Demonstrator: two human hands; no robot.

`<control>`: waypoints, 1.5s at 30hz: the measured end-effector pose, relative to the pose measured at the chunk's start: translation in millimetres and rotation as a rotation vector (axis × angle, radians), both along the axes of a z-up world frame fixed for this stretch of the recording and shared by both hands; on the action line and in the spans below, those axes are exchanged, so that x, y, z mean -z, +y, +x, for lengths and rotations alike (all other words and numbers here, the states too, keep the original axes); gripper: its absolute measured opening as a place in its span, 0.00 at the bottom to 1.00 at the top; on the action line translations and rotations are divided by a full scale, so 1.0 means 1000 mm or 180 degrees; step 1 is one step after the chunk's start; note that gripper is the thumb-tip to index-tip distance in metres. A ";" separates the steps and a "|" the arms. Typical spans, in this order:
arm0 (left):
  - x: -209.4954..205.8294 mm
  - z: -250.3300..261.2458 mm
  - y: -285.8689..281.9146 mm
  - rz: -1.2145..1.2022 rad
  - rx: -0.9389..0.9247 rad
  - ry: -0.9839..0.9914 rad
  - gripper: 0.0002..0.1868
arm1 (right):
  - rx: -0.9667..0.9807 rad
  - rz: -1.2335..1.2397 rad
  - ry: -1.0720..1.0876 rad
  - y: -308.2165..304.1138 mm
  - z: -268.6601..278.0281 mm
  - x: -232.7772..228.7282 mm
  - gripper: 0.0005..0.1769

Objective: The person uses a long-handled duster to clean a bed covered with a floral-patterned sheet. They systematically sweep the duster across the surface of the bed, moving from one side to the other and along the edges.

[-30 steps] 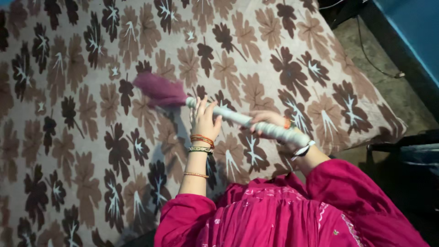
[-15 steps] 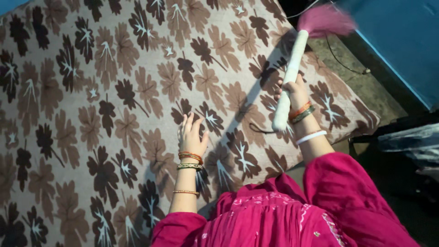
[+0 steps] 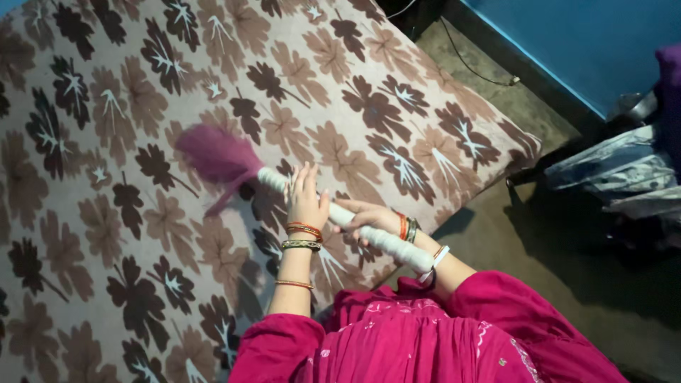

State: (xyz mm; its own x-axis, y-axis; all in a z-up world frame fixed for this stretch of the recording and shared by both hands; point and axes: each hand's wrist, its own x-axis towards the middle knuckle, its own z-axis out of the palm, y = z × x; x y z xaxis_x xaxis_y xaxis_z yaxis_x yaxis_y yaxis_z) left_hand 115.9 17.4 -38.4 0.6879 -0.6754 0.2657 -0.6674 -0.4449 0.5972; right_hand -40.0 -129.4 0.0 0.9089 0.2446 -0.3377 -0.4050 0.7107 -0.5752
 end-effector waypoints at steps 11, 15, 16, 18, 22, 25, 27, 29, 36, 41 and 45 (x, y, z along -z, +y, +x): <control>-0.002 -0.063 0.031 0.0079 0.0115 -0.0186 0.31 | 0.2509 0.0306 0.0018 -0.083 -0.137 0.060 0.22; -0.012 -0.097 0.051 0.0083 0.0096 -0.0196 0.32 | 0.3393 0.0046 -0.0267 -0.040 -0.148 0.026 0.21; -0.013 -0.107 0.058 0.0075 0.0088 -0.0257 0.32 | 0.3654 -0.0147 -0.0369 -0.016 -0.145 0.012 0.23; -0.014 -0.120 0.069 0.0058 0.0088 -0.0398 0.33 | 0.3512 -0.0553 -0.0099 0.034 -0.154 -0.017 0.29; -0.010 -0.147 0.099 -0.0045 0.0069 -0.0372 0.34 | 0.2544 -0.0545 0.0026 0.099 -0.183 -0.048 0.29; -0.009 -0.170 0.120 -0.0037 0.0042 -0.0276 0.34 | 0.1543 -0.0189 -0.0196 0.128 -0.200 -0.045 0.30; -0.010 -0.184 0.136 0.0087 0.0049 -0.0380 0.33 | 0.1003 0.0294 -0.0213 0.153 -0.203 -0.037 0.27; -0.011 -0.195 0.154 0.0525 0.0019 -0.0620 0.35 | 0.0650 0.0781 -0.0218 0.171 -0.204 -0.029 0.28; -0.021 -0.215 0.196 0.0377 -0.0028 -0.0226 0.34 | 0.1091 0.1992 -0.0135 0.163 -0.237 0.000 0.28; -0.018 -0.222 0.208 0.0222 0.0129 -0.0398 0.34 | 0.2378 0.2625 -0.0018 0.110 -0.306 0.014 0.29; -0.022 -0.221 0.239 0.0215 0.0219 -0.0361 0.35 | 0.3025 0.2277 -0.0443 0.094 -0.340 0.019 0.19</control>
